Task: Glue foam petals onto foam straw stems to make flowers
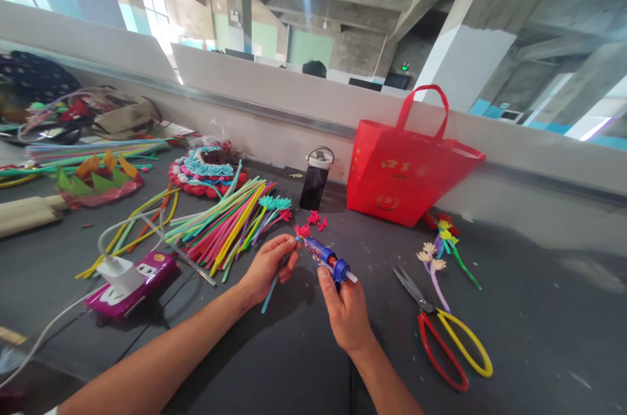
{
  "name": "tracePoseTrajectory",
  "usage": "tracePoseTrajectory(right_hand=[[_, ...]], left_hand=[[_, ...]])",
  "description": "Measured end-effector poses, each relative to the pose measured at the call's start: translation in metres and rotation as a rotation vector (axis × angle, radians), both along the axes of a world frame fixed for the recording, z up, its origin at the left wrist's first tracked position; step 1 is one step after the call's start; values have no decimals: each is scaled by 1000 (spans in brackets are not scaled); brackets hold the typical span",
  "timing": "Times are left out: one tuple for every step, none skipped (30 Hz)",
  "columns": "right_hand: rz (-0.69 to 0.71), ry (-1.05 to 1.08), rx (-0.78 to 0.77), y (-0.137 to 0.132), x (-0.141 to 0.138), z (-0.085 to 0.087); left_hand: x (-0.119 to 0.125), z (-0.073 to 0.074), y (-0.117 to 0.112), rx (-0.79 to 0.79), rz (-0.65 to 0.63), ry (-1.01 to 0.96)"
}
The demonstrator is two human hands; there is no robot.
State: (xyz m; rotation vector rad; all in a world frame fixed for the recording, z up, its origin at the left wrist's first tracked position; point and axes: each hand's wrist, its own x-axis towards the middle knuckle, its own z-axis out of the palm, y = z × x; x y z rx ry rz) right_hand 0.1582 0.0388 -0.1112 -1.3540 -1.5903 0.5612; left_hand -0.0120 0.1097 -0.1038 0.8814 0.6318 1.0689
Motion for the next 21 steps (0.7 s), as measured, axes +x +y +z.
tracePoseTrajectory(right_hand=[[0, -2, 1, 0, 0, 0], [-1, -4, 3, 0, 0, 1], [-3, -7, 4, 0, 0, 1], [-5, -10, 5, 0, 0, 1], [-9, -13, 6, 0, 0, 1], [-11, -18, 7, 0, 0, 1], [-11, -22, 7, 0, 0, 1], [-12, -26, 9, 0, 0, 1], [-13, -29, 12, 0, 0, 1], [-14, -34, 16, 1, 0, 1], [-16, -38, 21, 1, 0, 2], [-17, -42, 24, 1, 0, 2], [-19, -45, 27, 1, 0, 2], [-19, -47, 29, 1, 0, 2], [-19, -48, 30, 1, 0, 2], [-18, -50, 28, 1, 0, 3], [-15, -51, 26, 1, -1, 3], [-12, -54, 24, 1, -1, 3], [-9, -59, 22, 1, -1, 4], [-6, -64, 22, 1, -1, 4], [-4, -68, 24, 1, -2, 5]], left_hand=[[0, 0, 0, -1, 2, 0], [0, 0, 0, 0, 3, -2], [0, 0, 0, 2, 4, -4], [0, 1, 0, 4, 4, -5], [0, 0, 0, 5, 3, -6], [0, 0, 0, 5, 2, -6], [0, 0, 0, 4, 1, -6], [0, 0, 0, 3, 0, -6], [0, 0, 0, 3, -1, -7], [0, -1, 0, 4, -2, -8], [0, -1, 1, 7, -3, -9], [0, -2, 1, 10, -4, -7], [0, -3, 1, 12, -5, -7], [0, -4, 2, 14, -4, -7], [0, -4, 2, 15, -5, -9], [0, -5, 2, 18, -5, -11], [0, -5, 3, 19, -5, -14], [0, -5, 3, 21, -4, -17], [0, -5, 3, 23, -4, -19], [0, -4, 2, 25, -3, -19], [0, -3, 2, 25, -2, -19]])
